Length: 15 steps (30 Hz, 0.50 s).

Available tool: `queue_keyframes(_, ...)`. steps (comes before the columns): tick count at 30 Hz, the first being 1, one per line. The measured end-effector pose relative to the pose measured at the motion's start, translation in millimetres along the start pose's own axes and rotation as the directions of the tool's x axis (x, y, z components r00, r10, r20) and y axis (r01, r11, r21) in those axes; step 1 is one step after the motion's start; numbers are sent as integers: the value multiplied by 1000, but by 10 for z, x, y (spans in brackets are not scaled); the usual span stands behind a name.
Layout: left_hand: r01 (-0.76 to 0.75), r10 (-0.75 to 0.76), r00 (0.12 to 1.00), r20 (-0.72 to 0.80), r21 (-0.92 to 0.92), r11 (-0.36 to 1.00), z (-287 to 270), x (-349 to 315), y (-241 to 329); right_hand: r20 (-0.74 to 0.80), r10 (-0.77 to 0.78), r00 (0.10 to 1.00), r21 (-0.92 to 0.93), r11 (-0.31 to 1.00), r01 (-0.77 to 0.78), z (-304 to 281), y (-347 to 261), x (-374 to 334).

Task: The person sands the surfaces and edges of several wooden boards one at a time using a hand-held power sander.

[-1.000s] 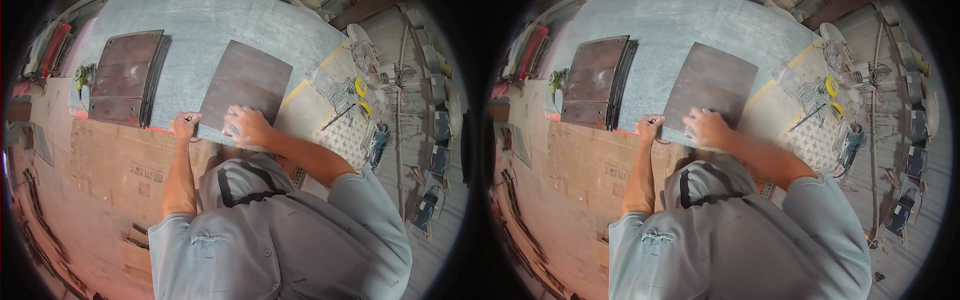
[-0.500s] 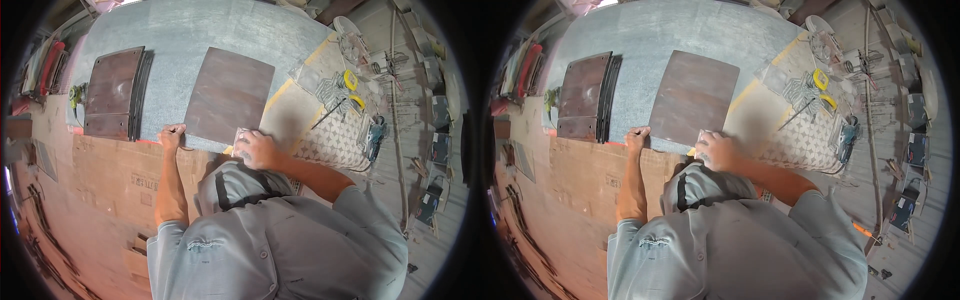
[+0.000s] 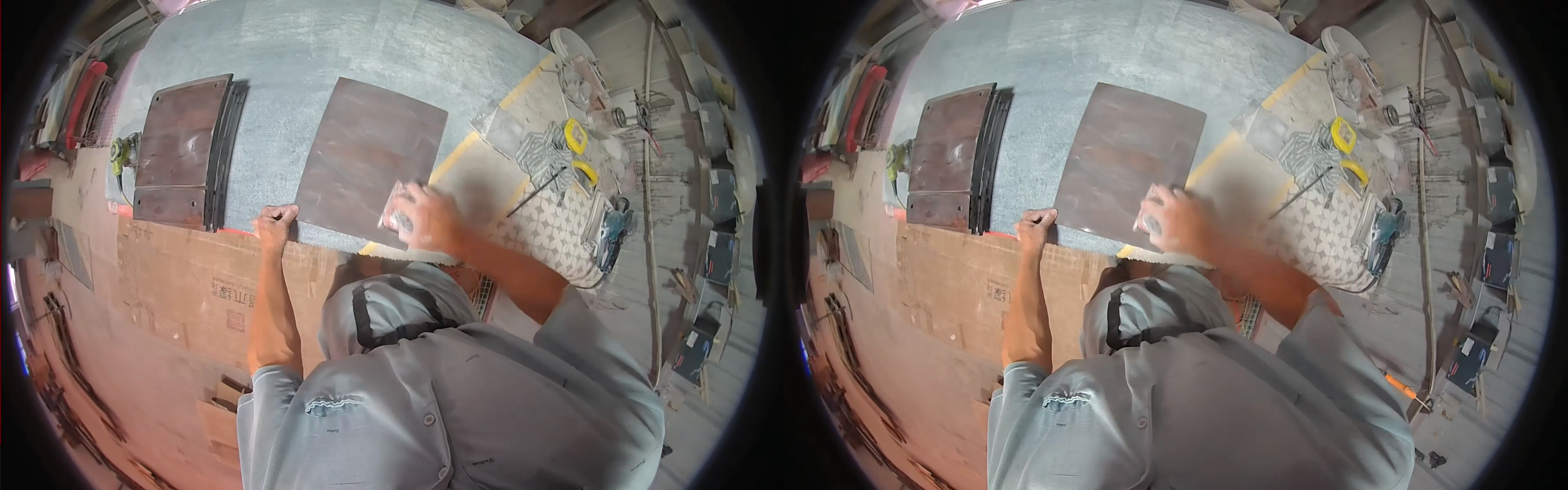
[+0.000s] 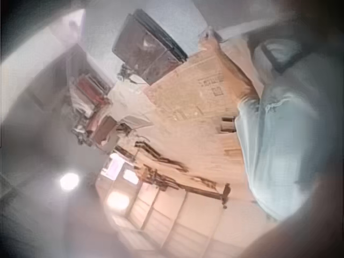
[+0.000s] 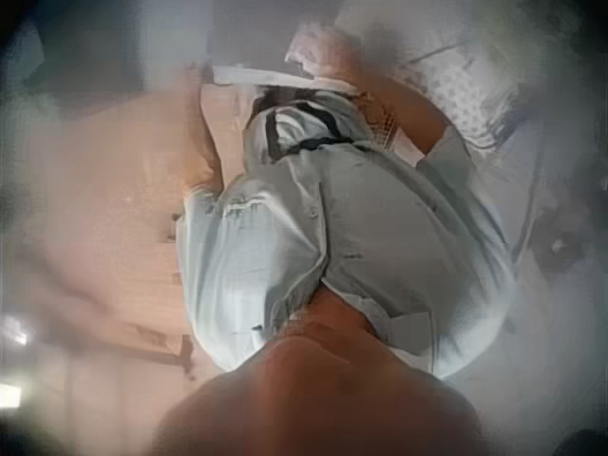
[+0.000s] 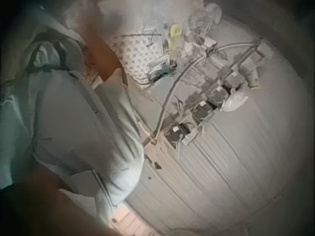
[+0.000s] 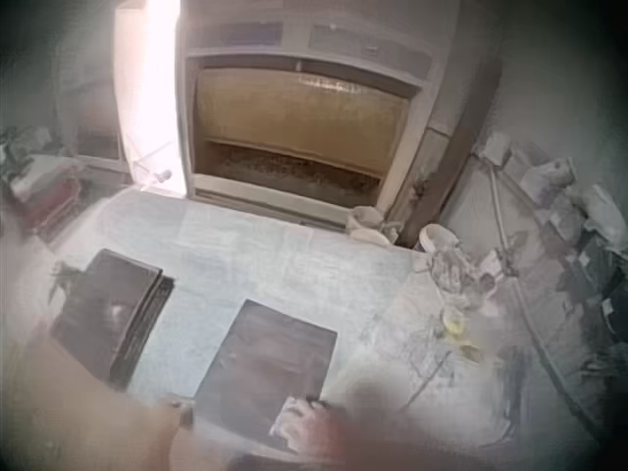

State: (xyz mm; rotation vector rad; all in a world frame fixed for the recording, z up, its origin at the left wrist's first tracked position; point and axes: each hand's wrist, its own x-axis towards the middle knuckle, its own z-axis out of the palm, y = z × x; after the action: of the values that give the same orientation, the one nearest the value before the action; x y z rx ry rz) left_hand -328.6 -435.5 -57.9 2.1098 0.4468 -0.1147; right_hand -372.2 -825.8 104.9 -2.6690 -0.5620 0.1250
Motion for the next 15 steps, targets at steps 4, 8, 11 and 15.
queue_keyframes(4,-67,67,998,-23,-31,997,31,-25,-43,-143,34,989,99,995,-20,-28,138,82)
queue_keyframes(8,-100,100,995,-14,-171,980,95,-6,-101,-4,12,1000,50,999,-11,-59,220,450)
queue_keyframes(11,-147,148,986,-80,10,989,132,28,-150,87,-93,992,28,995,91,108,-60,820)
queue_keyframes(15,-125,136,986,-91,123,984,166,26,-180,135,-195,971,-21,980,200,376,-504,1668)
